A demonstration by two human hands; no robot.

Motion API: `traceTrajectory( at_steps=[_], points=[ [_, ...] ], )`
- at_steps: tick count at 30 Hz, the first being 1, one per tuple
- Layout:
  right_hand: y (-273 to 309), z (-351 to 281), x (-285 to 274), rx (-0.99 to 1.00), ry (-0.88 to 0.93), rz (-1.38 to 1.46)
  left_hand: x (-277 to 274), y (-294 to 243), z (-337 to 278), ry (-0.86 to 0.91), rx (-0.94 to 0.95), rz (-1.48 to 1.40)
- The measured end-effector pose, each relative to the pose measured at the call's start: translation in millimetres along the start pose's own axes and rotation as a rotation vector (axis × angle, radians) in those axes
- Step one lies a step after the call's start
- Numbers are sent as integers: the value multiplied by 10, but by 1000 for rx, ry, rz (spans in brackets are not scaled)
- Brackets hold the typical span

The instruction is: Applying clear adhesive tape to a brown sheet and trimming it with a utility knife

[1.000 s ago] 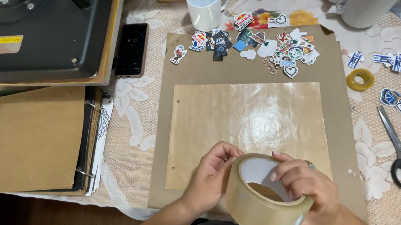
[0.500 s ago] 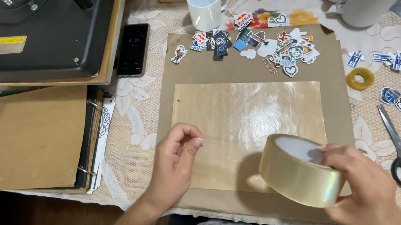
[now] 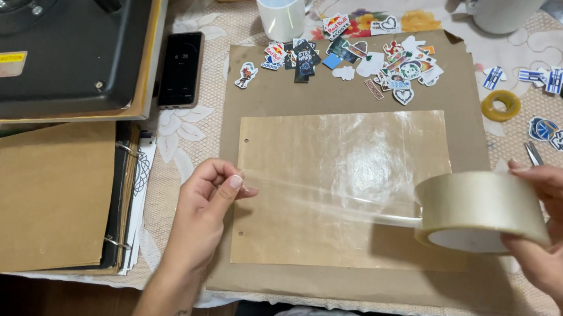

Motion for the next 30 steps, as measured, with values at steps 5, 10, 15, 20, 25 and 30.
traceTrajectory(
  at_steps=[5, 10, 15, 20, 25, 30],
  points=[
    [-222, 11, 191, 338, -170, 729, 110, 209, 71, 131, -81, -208],
    [-351, -42, 37, 166, -171, 531, 97, 235, 102, 126, -63, -253],
    [-263, 1, -261, -109, 1, 128, 47, 254, 155, 66, 1, -196],
    [136, 113, -293, -481, 261, -307, 24, 138, 136, 1, 90, 50],
    [-50, 135, -256, -494, 236, -606, -191, -27, 116, -62, 174, 154],
    [-195, 157, -314, -443, 213, -560, -366, -144, 59, -124, 255, 194]
  ],
)
Point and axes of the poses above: each hand's wrist, its own z-axis towards the middle knuckle, its own x-axis out of the palm, y = z × x, the point moved 5 cm from there along z, towards the middle knuckle, and after that the axes turned 9 degrees about x, right-handed, at the moved point
